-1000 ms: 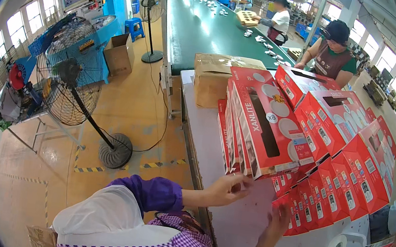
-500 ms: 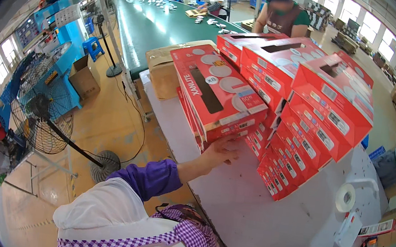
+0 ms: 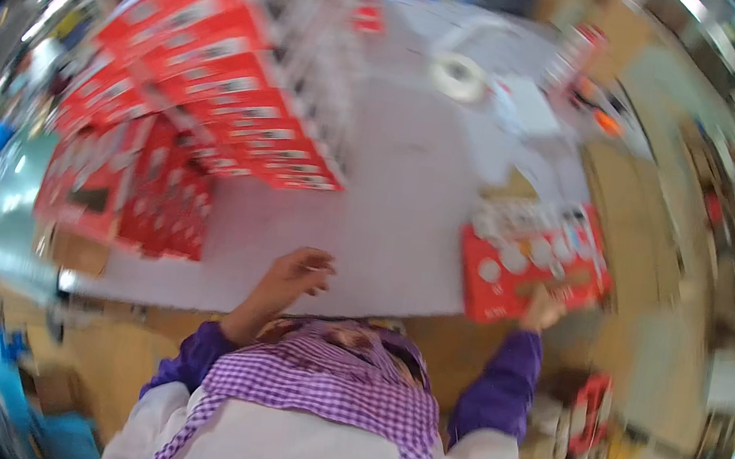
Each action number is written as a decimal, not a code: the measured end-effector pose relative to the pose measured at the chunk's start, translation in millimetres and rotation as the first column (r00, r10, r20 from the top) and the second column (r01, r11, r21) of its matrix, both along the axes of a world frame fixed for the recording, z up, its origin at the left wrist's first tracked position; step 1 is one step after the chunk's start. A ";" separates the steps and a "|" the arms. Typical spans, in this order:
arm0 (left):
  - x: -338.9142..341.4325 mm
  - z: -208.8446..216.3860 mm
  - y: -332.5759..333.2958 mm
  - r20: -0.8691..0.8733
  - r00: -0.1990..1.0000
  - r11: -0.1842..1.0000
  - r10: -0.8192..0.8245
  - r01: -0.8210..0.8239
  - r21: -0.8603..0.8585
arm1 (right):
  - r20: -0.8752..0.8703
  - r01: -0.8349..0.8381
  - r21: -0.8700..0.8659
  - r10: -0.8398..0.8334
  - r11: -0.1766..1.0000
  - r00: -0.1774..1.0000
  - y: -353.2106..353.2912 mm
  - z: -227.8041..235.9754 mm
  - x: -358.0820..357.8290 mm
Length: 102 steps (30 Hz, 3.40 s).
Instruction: The person takes flat cardboard boxes, folds and tucks their flaps by hand to assemble them into packaging boxes, and stacks the finished boxes on the table.
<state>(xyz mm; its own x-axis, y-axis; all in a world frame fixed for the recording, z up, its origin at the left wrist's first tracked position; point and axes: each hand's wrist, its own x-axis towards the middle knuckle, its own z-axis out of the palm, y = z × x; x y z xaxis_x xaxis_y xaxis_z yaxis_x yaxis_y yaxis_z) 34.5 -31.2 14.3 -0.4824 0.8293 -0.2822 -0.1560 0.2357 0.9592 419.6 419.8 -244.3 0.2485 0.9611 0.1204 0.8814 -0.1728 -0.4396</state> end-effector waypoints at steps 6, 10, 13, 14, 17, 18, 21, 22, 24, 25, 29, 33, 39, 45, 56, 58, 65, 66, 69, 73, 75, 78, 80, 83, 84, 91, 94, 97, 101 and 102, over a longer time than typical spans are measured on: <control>8.7 -15.9 31.6 -0.023 0.995 0.994 -0.097 0.096 -0.042 | -0.948 -0.029 -0.281 -0.272 0.959 0.162 -57.8 61.1 32.3; 8.8 4.4 53.1 -0.471 0.874 0.988 -0.121 0.150 0.025 | -0.991 -0.250 -0.135 -0.130 0.959 0.039 -154.1 118.8 -43.0; 1.3 12.1 102.0 -0.893 0.447 0.938 0.043 0.289 0.190 | -0.981 -0.360 -0.089 -0.143 0.929 -0.128 -221.0 137.8 -87.9; 1.3 15.8 124.6 -0.924 0.368 0.927 0.099 0.304 0.221 | -0.977 -0.422 -0.020 -0.107 0.906 -0.183 -240.3 138.7 -95.8; -5.0 30.4 172.1 -0.941 0.326 0.944 0.092 0.272 0.187 | -0.910 -0.541 -0.076 -0.280 0.838 -0.307 -283.7 158.2 -127.8; -10.4 34.8 179.1 -0.926 0.378 0.964 0.023 0.237 0.120 | -0.907 -0.554 -0.071 -0.284 0.830 -0.310 -283.0 157.1 -133.4; -50.0 32.0 184.4 -0.645 0.721 0.937 -0.254 0.350 0.022 | -0.953 -0.636 0.093 -0.116 0.766 -0.279 -267.5 158.5 -158.5; -47.8 46.3 182.2 -0.545 0.799 0.941 -0.253 0.333 0.052 | -0.989 -0.710 -0.062 -0.141 0.701 -0.053 -255.9 164.1 -163.7; -45.0 78.4 161.1 -0.712 0.665 0.951 -0.228 0.308 -0.017 | -0.961 -0.828 -0.267 -0.069 0.492 0.269 -238.5 179.9 -173.4; -43.0 91.7 148.6 -0.842 0.499 0.960 -0.203 0.269 -0.072 | -0.963 -0.834 -0.259 -0.066 0.488 0.261 -230.7 180.8 -175.6; -43.8 88.7 83.1 -0.950 0.240 0.970 -0.201 0.183 -0.159 | -0.873 -0.670 0.101 0.389 0.735 0.295 -204.6 216.4 -184.9; -43.9 59.1 30.2 -0.929 0.160 0.932 -0.333 0.206 -0.299 | -0.964 -0.559 0.264 0.204 0.786 -0.169 -211.3 274.3 -212.5; -40.8 21.3 -4.0 -0.877 0.270 0.917 -0.396 0.156 -0.366 | -0.985 -0.760 -0.056 -0.161 0.647 -0.064 -227.7 250.7 -234.8; -10.2 27.3 4.0 -0.920 0.070 0.916 -0.386 0.149 -0.373 | -0.997 -0.854 -0.076 -0.054 0.515 0.055 -212.0 227.4 -222.6; 30.5 21.7 30.5 -0.841 0.090 0.846 -0.533 0.100 -0.525 | -0.929 -0.866 -0.288 0.098 0.410 0.356 -212.0 242.0 -197.9; 44.0 -17.4 20.6 -0.880 0.028 0.878 -0.473 0.096 -0.469 | -0.886 -0.849 -0.404 0.086 0.339 0.456 -212.5 229.0 -188.9; 56.6 -26.4 83.4 -0.831 0.000 0.831 -0.556 0.013 -0.556 | -0.854 -0.860 -0.318 0.273 0.399 0.442 -216.5 235.1 -209.0; 48.4 -11.3 86.5 -0.834 -0.005 0.834 -0.552 0.000 -0.552 | -0.912 -0.832 -0.198 0.215 0.517 0.351 -220.7 247.3 -214.8; 13.4 39.1 85.2 -0.817 0.230 0.845 -0.529 0.052 -0.533 | -0.964 -0.753 0.034 0.221 0.657 0.149 -202.8 277.3 -210.5; -26.4 78.5 59.1 -0.816 0.578 0.984 0.001 0.145 0.104 | -0.912 -0.530 0.283 0.396 0.799 0.110 -185.0 274.4 -204.7; -31.9 88.0 49.2 -0.734 0.675 0.958 0.074 0.157 0.241 | -0.947 -0.555 0.244 0.318 0.796 0.040 -194.5 278.9 -215.8; -29.1 93.1 37.1 -0.298 0.954 0.917 -0.030 0.146 0.372 | -0.902 -0.673 0.412 0.172 0.614 -0.396 -213.7 299.7 -241.5; -33.5 78.0 23.5 -0.241 0.969 0.936 -0.050 0.130 0.328 | -0.912 -0.675 0.401 0.204 0.619 -0.355 -220.6 309.0 -248.6; -48.5 35.6 -3.6 -0.295 0.948 0.963 -0.117 0.181 0.200 | -0.915 -0.674 0.403 0.284 0.619 -0.286 -240.7 312.3 -262.6; -41.2 31.9 -6.0 -0.372 0.926 0.963 -0.056 0.148 0.224 | -0.906 -0.660 0.417 0.338 0.624 -0.253 -245.8 310.5 -264.0; -29.9 49.0 -19.1 -0.310 0.949 0.965 0.059 0.025 0.260 | -0.847 -0.594 0.465 0.524 0.656 -0.084 -251.1 308.2 -275.6; -25.4 72.1 -11.2 0.096 0.976 0.897 0.198 -0.220 0.384 | -0.822 -0.601 0.463 0.569 0.652 -0.015 -262.3 314.3 -277.9; -15.2 95.5 -1.1 0.361 0.896 0.810 0.260 -0.406 0.424 | -0.865 -0.616 0.398 0.502 0.679 -0.005 -271.1 321.5 -272.8; -15.8 97.2 6.4 0.422 0.837 0.738 0.349 -0.523 0.427 | -0.950 -0.660 0.226 0.313 0.716 0.015 -281.1 341.7 -272.7; -18.9 96.2 7.6 0.424 0.836 0.738 0.349 -0.524 0.425 | -0.950 -0.660 0.223 0.312 0.717 0.017 -284.5 346.0 -274.1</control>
<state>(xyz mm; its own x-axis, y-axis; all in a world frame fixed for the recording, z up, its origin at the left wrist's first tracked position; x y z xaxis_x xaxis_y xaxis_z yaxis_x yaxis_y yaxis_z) 15.5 -23.6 110.5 -0.7912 0.6065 -0.0780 -0.4115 -0.4338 0.8015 145.4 135.3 101.7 -0.5398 0.8418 0.0049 -0.2007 -0.1231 -0.9719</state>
